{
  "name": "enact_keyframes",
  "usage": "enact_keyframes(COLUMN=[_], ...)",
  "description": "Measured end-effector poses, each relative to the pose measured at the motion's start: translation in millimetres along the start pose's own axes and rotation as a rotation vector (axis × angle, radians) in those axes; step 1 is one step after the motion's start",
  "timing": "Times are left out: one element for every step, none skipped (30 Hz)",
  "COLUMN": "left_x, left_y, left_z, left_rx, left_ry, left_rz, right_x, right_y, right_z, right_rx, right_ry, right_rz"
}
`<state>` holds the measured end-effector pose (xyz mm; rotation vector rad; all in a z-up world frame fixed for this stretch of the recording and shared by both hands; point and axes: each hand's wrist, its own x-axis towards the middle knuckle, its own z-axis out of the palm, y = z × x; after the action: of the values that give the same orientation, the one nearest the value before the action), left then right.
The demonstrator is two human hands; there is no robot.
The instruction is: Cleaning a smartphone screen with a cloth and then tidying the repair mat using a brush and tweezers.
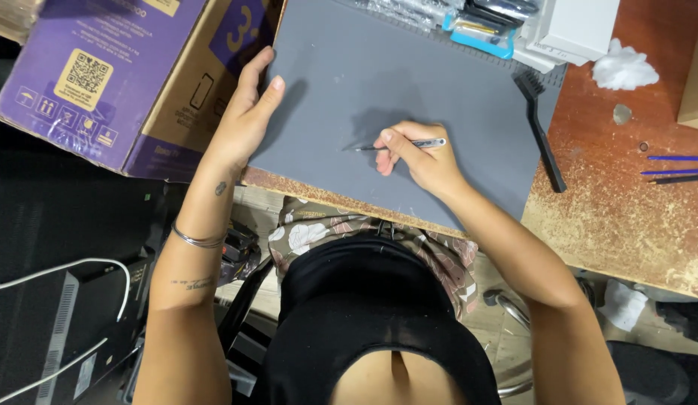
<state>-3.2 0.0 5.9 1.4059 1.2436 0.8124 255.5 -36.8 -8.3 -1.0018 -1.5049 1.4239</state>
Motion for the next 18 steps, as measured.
enact_keyframes(left_x=[0,0,-2,-2,-1,0,-1,-3,-4,-1,-2,-3,-4,-5,-2,-3,-3,-3], left_y=[2,4,5,3,1,0,3,7,10,12,11,10,10,10,12,10,10,9], left_z=[0,0,1,0,0,0,0,0,1,0,0,1,1,2,3,4,4,3], left_rx=[0.002,-0.005,-0.014,-0.014,-0.008,-0.001,0.001,-0.003,-0.009,-0.010,-0.007,-0.003,-0.005,0.006,0.018,0.016,-0.012,-0.039], left_ry=[-0.001,-0.001,-0.003,-0.006,-0.004,-0.003,-0.003,-0.004,-0.003,-0.002,0.005,0.011,0.002,0.006,0.005,-0.007,0.006,0.018], left_rz=[0.004,-0.008,-0.026,-0.029,-0.016,-0.004,0.006,-0.017,-0.042,-0.034,-0.038,-0.042,-0.048,-0.034,-0.009,-0.006,-0.021,-0.037], right_x=[1,1,0,-1,-2,-2,-5,-9,-12,-19,-30,-40,-47,-54,-61,-69,-75,-80], right_y=[0,1,2,0,-2,-5,-12,-20,-27,-30,-32,-33,-32,-31,-31,-23,-16,-9], right_z=[2,3,5,6,6,6,-2,-10,-19,-39,-58,-77,-90,-103,-118,-128,-139,-150], right_rx=[-0.001,-0.026,-0.050,-0.049,-0.056,-0.063,-0.067,-0.138,-0.209,-0.214,-0.465,-0.718,-0.719,-0.877,-1.038,-1.045,-1.179,-1.309], right_ry=[0.002,0.053,0.103,0.105,0.114,0.124,0.127,0.226,0.322,0.322,0.362,0.394,0.397,0.298,0.200,0.209,0.144,0.078], right_rz=[-0.004,-0.028,-0.045,-0.042,-0.072,-0.103,-0.111,-0.158,-0.203,-0.210,-0.300,-0.388,-0.378,-0.403,-0.428,-0.420,-0.350,-0.275])
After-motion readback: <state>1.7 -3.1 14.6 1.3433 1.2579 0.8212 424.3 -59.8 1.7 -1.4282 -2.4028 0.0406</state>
